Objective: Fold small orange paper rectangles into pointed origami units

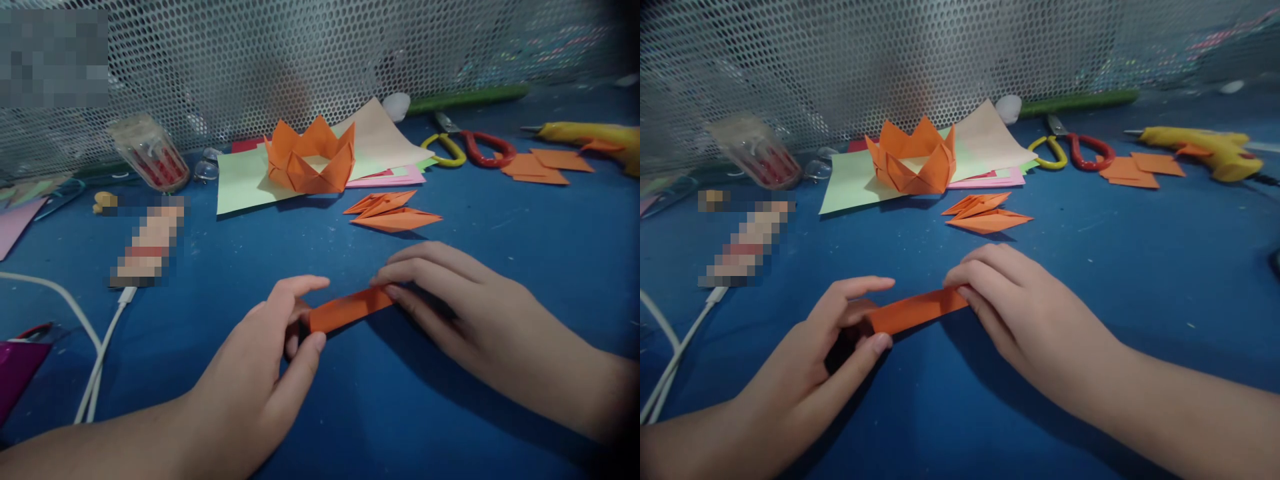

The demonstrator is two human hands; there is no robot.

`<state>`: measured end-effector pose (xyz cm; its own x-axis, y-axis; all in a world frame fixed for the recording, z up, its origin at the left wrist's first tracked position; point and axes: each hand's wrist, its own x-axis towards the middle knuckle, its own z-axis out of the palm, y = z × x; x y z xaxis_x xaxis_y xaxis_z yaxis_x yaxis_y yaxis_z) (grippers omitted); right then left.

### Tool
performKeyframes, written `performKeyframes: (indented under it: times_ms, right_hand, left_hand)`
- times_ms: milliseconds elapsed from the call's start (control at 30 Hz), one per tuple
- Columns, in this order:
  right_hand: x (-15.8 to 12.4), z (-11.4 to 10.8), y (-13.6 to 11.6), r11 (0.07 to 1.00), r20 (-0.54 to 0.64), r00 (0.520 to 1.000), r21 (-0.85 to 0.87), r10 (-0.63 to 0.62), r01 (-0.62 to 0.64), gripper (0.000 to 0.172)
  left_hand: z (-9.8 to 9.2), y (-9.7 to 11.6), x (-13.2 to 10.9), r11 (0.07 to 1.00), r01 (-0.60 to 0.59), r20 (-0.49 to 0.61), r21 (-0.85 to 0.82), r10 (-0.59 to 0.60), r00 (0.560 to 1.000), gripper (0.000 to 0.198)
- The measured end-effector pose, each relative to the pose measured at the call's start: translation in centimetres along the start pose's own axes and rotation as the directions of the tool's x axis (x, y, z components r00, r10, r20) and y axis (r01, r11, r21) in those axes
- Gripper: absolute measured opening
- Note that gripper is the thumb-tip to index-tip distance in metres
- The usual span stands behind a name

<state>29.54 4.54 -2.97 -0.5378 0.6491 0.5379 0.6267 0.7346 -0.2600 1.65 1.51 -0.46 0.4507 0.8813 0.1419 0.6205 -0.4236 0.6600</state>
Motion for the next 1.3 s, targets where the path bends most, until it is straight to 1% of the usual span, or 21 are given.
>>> performKeyframes:
  times_ms: [100, 167, 200, 300, 333, 400, 500, 567, 600, 633, 700, 733, 767, 833, 900, 967, 1067, 1133, 1200, 1233, 1300]
  right_hand:
    - [-0.3, 0.1, -0.4, 0.994, -0.021, 0.997, -0.077, -0.078, 0.076, 0.026]
    - [-0.9, 0.2, -0.8, 0.989, -0.008, 0.993, -0.096, -0.114, 0.113, 0.032]
    - [-1.2, 0.3, -1.0, 0.988, -0.001, 0.992, -0.090, -0.129, 0.128, 0.035]
    - [-2.2, 0.4, -2.1, 0.989, 0.003, 0.989, -0.032, -0.148, 0.148, 0.040]
    - [-2.4, 0.5, -2.5, 0.989, -0.001, 0.989, -0.020, -0.148, 0.148, 0.041]
    - [-2.5, 0.6, -3.1, 0.990, -0.025, 0.990, -0.001, -0.138, 0.138, 0.036]
    - [-2.1, 0.4, -3.1, 0.995, -0.085, 0.995, 0.077, -0.050, 0.057, 0.027]
    - [-1.7, 0.2, -2.8, 0.995, -0.067, 0.997, 0.085, -0.041, 0.047, 0.021]
    - [-1.6, 0.1, -2.5, 0.996, -0.044, 0.997, 0.052, -0.071, 0.073, 0.019]
    - [-1.4, 0.0, -2.3, 0.993, -0.017, 0.992, 0.007, -0.121, 0.121, 0.020]
    - [-1.4, -0.1, -2.0, 0.974, 0.015, 0.976, -0.051, -0.218, 0.219, 0.029]
    - [-1.4, -0.1, -1.9, 0.968, 0.009, 0.970, -0.059, -0.242, 0.242, 0.032]
    - [-1.4, -0.1, -1.8, 0.965, 0.003, 0.967, -0.054, -0.257, 0.256, 0.034]
    - [-1.5, 0.0, -1.7, 0.962, -0.010, 0.963, -0.048, -0.270, 0.269, 0.033]
    - [-1.5, 0.0, -1.6, 0.958, -0.010, 0.960, -0.071, -0.279, 0.277, 0.029]
    - [-1.5, 0.1, -1.6, 0.955, 0.003, 0.958, -0.087, -0.286, 0.285, 0.027]
    - [-1.2, 0.1, -1.6, 0.951, 0.010, 0.955, -0.081, -0.297, 0.297, 0.032]
    - [-0.8, 0.1, -1.7, 0.951, -0.001, 0.953, -0.070, -0.302, 0.301, 0.039]
    - [-0.3, 0.0, -1.8, 0.945, 0.020, 0.948, -0.067, -0.319, 0.320, 0.046]
    - [-0.1, -0.1, -1.8, 0.947, 0.034, 0.949, -0.065, -0.314, 0.316, 0.048]
    - [0.2, -0.2, -1.9, 0.963, 0.040, 0.964, -0.046, -0.264, 0.265, 0.046]
  left_hand:
    - [0.6, -0.5, -0.2, 0.995, -0.102, -0.065, 0.003, 0.102, 0.993, 0.049]
    - [0.8, -0.7, -0.5, 0.992, -0.128, -0.094, -0.011, 0.126, 0.988, 0.054]
    - [0.8, -0.7, -0.6, 0.992, -0.125, -0.081, -0.021, 0.123, 0.989, 0.057]
    - [0.5, -0.5, -0.9, 0.992, -0.121, 0.011, -0.036, 0.122, 0.992, 0.068]
    - [0.4, -0.4, -0.9, 0.991, -0.126, 0.027, -0.037, 0.127, 0.992, 0.071]
    - [0.4, -0.3, -0.9, 0.989, -0.139, 0.016, -0.050, 0.140, 0.990, 0.075]
    - [0.3, -0.2, -0.7, 0.989, -0.139, 0.031, -0.055, 0.141, 0.990, 0.068]
    - [0.3, -0.2, -0.5, 0.990, -0.141, 0.061, -0.033, 0.142, 0.988, 0.058]
    - [0.2, -0.2, -0.5, 0.990, -0.137, 0.074, -0.024, 0.138, 0.988, 0.053]
    - [0.1, -0.2, -0.5, 0.992, -0.127, 0.084, -0.025, 0.129, 0.988, 0.050]
    - [-0.1, -0.3, -0.4, 0.994, -0.092, 0.093, -0.060, 0.097, 0.991, 0.047]
    - [-0.1, -0.3, -0.4, 0.993, -0.077, 0.100, -0.089, 0.086, 0.991, 0.047]
    - [-0.1, -0.4, -0.5, 0.990, -0.070, 0.100, -0.121, 0.082, 0.992, 0.047]
    - [0.2, -0.5, -0.5, 0.982, -0.077, 0.062, -0.172, 0.089, 0.994, 0.042]
    - [0.7, -0.7, -0.6, 0.978, -0.089, 0.014, -0.189, 0.094, 0.996, 0.037]
    - [1.0, -0.8, -0.7, 0.979, -0.095, -0.019, -0.183, 0.093, 0.996, 0.039]
    - [1.0, -0.8, -0.7, 0.978, -0.132, -0.036, -0.163, 0.128, 0.991, 0.045]
    - [0.6, -0.6, -0.6, 0.977, -0.164, -0.010, -0.136, 0.164, 0.986, 0.051]
    - [0.2, -0.3, -0.4, 0.972, -0.210, 0.039, -0.106, 0.215, 0.976, 0.055]
    - [0.1, -0.2, -0.3, 0.966, -0.239, 0.058, -0.094, 0.245, 0.968, 0.054]
    - [0.0, 0.0, -0.1, 0.955, -0.288, 0.070, -0.076, 0.293, 0.954, 0.041]
